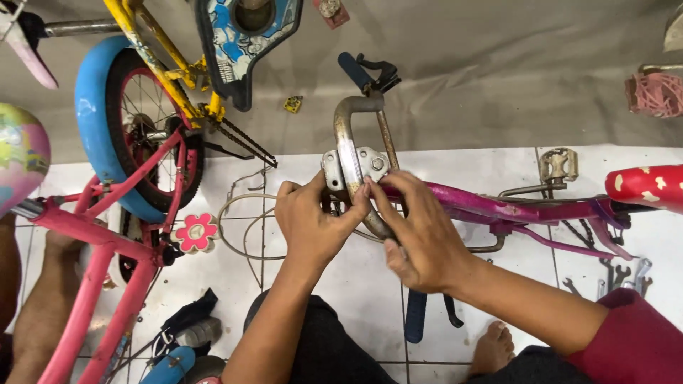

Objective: Tightening the bolts on a bicycle handlebar stem using a hex key to secure it to the fork steerer tube.

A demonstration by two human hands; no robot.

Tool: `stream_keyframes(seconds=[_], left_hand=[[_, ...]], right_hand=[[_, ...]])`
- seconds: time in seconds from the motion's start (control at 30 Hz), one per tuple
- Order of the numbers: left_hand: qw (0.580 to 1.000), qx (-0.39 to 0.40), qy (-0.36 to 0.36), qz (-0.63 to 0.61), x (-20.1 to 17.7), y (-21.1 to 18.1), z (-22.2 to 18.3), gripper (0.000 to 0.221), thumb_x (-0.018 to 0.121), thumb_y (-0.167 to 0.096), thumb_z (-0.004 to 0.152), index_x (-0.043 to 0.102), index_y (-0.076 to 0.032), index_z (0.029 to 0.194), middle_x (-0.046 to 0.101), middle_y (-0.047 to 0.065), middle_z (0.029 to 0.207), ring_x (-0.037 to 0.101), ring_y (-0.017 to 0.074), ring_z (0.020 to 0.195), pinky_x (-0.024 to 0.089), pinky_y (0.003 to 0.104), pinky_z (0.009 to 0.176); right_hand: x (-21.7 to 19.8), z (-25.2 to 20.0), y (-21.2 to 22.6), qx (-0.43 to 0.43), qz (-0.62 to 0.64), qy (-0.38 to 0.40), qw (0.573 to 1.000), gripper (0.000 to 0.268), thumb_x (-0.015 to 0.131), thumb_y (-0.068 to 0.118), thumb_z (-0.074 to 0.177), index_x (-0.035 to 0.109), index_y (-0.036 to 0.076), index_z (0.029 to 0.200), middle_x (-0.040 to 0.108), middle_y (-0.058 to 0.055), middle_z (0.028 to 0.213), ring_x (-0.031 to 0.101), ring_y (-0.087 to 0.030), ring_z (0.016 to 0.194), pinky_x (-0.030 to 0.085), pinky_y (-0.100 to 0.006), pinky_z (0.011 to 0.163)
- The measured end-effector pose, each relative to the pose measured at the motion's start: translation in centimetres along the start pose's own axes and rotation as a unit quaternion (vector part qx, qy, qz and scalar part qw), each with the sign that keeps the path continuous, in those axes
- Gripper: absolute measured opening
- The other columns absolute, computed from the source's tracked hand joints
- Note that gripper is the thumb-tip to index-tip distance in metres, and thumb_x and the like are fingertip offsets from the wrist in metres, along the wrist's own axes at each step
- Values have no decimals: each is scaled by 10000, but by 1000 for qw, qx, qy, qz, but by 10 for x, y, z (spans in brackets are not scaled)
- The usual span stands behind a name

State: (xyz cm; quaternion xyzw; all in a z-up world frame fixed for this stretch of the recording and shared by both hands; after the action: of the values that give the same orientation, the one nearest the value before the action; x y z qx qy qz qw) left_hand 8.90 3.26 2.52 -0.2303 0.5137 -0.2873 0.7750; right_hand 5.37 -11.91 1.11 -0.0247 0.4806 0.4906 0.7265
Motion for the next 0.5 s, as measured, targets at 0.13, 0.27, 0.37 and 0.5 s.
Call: stream_keyframes(seconds=[0.13,0.27,0.37,0.5], left_hand=[[1000,-9,1,-20,4,12,0,405,848,-548,658,650,-195,650,579,-4,445,501,241,543,403,299,713],[999,-30,23,-16,5,10,-5,445,808,-557,687,658,-138,677,579,81,506,514,301,648,450,362,735],[998,-52,22,-16,4,12,0,390,818,-489,698,655,-135,678,589,74,518,520,288,670,468,359,742],[998,-46,33,-11,9,19,-2,422,809,-518,713,667,-121,705,606,103,537,525,335,654,475,408,723]], right_hand=[[-17,17,-2,-25,-32,-52,998,652,319,369,982,467,67,1541,409,-250,1493,366,-481,1441,176,-623,1206],[-4,24,5,-73,-14,-2,997,646,379,349,998,420,15,1549,374,-252,1593,353,-414,1501,199,-550,1232],[-6,29,-3,-68,48,14,996,634,368,339,1021,389,6,1560,316,-240,1642,332,-419,1509,243,-562,1220],[-2,21,-3,-84,-20,50,995,669,413,416,1057,332,16,1587,300,-203,1661,311,-355,1533,196,-530,1246]])
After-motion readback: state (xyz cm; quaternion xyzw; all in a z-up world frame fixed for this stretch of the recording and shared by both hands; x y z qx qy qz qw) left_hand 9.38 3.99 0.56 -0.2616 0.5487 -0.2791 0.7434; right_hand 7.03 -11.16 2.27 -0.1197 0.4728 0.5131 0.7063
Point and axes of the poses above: each hand's wrist, its own z-axis towards the middle knuckle, its own x-axis out of the palm, y = z × x, the point moved 9 cm from there along z, towards the middle knuckle
